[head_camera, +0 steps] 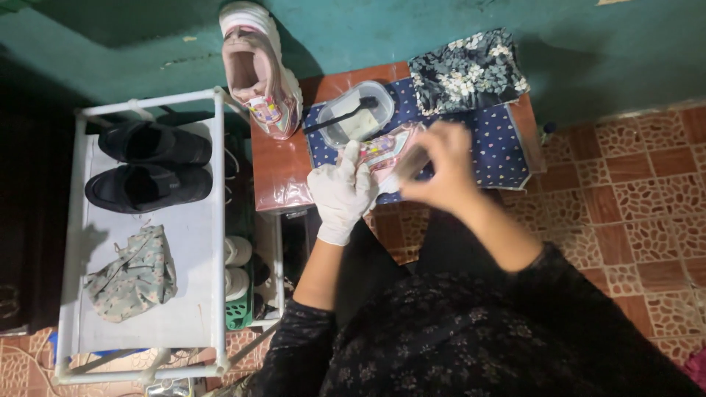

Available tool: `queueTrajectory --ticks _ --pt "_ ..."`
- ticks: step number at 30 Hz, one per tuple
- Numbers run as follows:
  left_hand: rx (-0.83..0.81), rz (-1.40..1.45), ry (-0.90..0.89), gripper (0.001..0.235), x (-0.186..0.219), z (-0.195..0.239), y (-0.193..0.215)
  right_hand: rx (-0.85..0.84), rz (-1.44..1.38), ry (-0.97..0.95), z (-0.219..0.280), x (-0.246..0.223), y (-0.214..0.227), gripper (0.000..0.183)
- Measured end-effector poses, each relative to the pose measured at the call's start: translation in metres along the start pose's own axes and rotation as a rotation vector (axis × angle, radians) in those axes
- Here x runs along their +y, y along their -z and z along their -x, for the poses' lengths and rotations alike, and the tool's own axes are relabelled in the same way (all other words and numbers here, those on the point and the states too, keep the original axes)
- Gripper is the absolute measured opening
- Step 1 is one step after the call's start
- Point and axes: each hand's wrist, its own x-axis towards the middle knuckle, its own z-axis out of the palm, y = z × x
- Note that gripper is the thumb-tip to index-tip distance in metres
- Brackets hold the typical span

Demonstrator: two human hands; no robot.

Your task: The person scrubs a pink and white sneaker with a small brush while wearing gloves. They repeatedly dip the brush into a container of white cleaning paste and scrub the shoe's upper and sole. The shoe is held in the left hand and scrubbed with the right hand throughout the clip.

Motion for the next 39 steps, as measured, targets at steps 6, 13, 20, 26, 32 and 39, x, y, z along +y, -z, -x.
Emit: queueTrajectory --ticks 6,13,20,26,32,39 --pt "-0.091 -0.002 0.256 0.044 0.005 -0.008 0.005 0.032 0.006 -0.097 -0.002 -0.020 0.000 0.078" --pt "-0.147 0.010 0.298 0.044 0.021 -0.024 0.022 0.015 0.140 -0.046 -0.018 0.012 0.003 0.088" --pt "-0.069 0.004 0.237 0.045 0.017 -0.021 0.018 -0.018 0.141 -0.027 0.011 -0.015 -0.009 0.084" --pt "-0.075 0.010 0.248 0.043 0.006 -0.012 0.007 0.090 0.027 -0.007 0.019 0.022 -0.014 0.087" --pt "-0.128 0.011 0.282 0.042 0.014 -0.017 0.015 0.073 -0.073 -0.079 0.012 0.035 -0.005 0.089" --pt "-0.099 0.009 0.264 0.043 0.009 -0.011 0.008 0.019 -0.107 -0.036 0.027 0.017 -0.006 0.093"
